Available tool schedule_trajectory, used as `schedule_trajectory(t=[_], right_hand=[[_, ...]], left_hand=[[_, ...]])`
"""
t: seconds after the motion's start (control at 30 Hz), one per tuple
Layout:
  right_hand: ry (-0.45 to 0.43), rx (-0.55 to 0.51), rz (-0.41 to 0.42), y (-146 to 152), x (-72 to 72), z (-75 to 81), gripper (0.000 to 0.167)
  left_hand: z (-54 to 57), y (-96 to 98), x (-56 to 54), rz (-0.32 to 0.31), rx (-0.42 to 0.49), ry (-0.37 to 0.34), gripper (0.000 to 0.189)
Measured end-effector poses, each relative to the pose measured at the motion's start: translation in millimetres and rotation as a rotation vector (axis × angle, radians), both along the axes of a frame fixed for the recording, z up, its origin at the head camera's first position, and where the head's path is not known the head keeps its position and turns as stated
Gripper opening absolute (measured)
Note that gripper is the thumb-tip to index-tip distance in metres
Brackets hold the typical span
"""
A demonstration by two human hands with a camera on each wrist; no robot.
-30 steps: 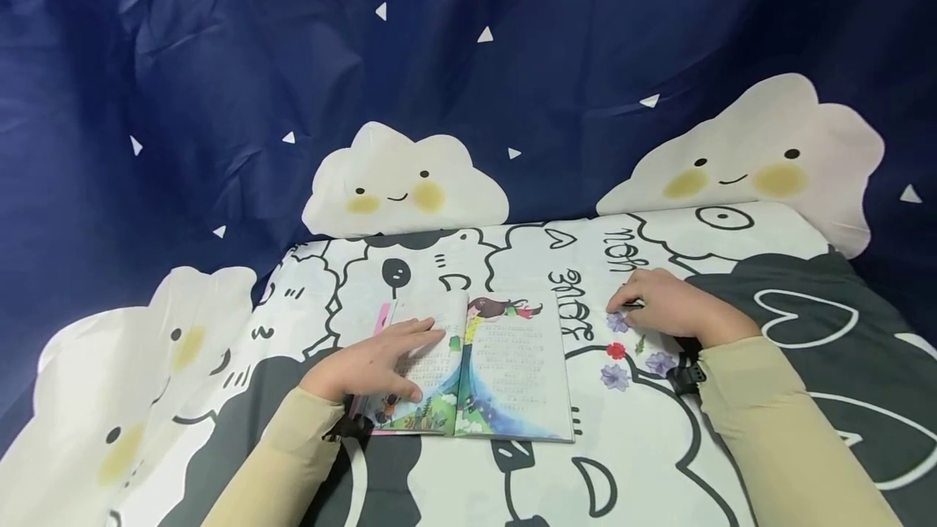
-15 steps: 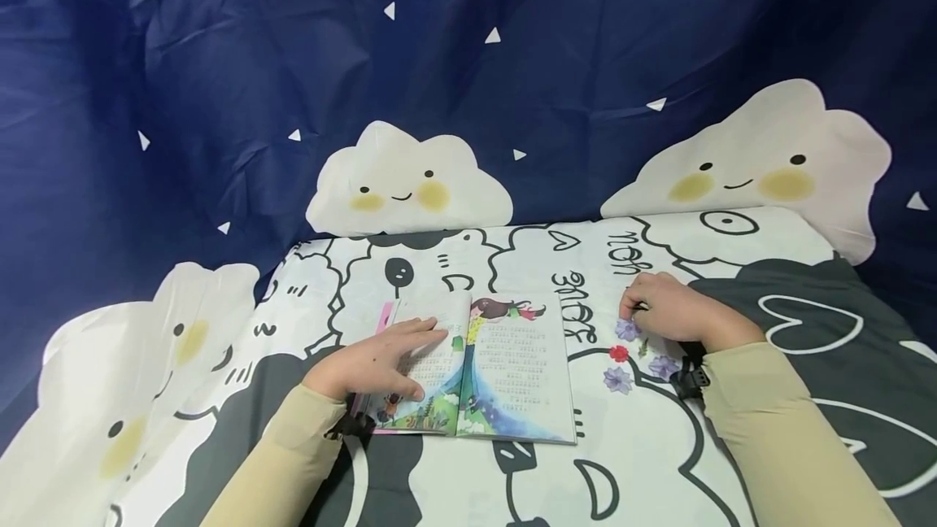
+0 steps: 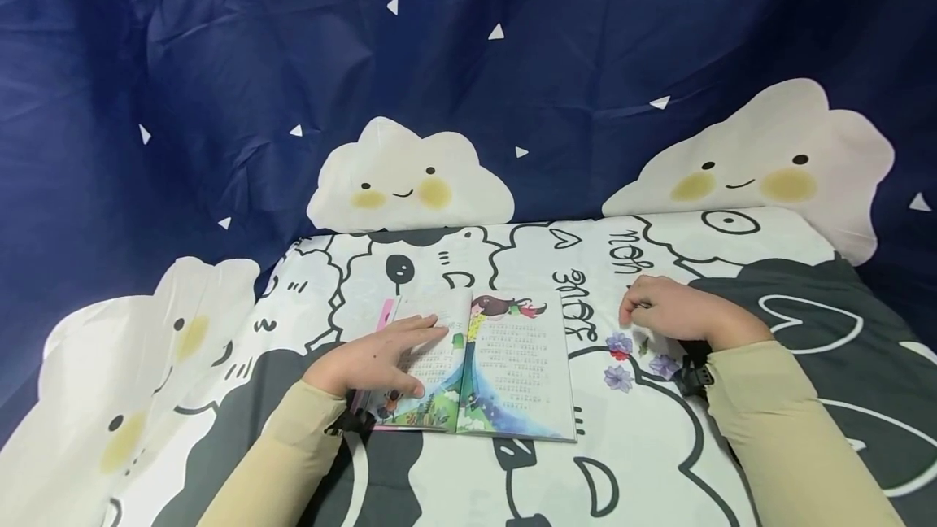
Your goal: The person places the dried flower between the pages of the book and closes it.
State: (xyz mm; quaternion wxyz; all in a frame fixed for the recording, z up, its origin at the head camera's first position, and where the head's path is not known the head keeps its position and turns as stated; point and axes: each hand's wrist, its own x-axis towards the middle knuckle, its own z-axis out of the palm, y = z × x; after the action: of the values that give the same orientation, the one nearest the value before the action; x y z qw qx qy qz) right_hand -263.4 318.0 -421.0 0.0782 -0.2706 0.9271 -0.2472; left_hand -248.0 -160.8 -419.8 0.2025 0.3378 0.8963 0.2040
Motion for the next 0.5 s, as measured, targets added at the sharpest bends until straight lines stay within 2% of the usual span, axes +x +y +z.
schedule_trajectory(t=[0.13, 0.27, 0.5], right_hand=[[0.026, 0.034, 0.020, -5.8, 1.4, 1.2, 0.010], [0.035, 0.065, 0.009, -12.1, 1.5, -1.3, 0.015], [0.063, 0.072, 0.035, -13.1, 5.4, 0.2, 0.021]], left_hand=[[0.6, 0.4, 0.2, 0.002, 0.003, -0.003, 0.089], [1.0, 0.7, 1.0, 0.006, 0.003, -0.005, 0.089], [0.8, 1.1, 0.9, 0.009, 0.012, -0.011, 0.088]])
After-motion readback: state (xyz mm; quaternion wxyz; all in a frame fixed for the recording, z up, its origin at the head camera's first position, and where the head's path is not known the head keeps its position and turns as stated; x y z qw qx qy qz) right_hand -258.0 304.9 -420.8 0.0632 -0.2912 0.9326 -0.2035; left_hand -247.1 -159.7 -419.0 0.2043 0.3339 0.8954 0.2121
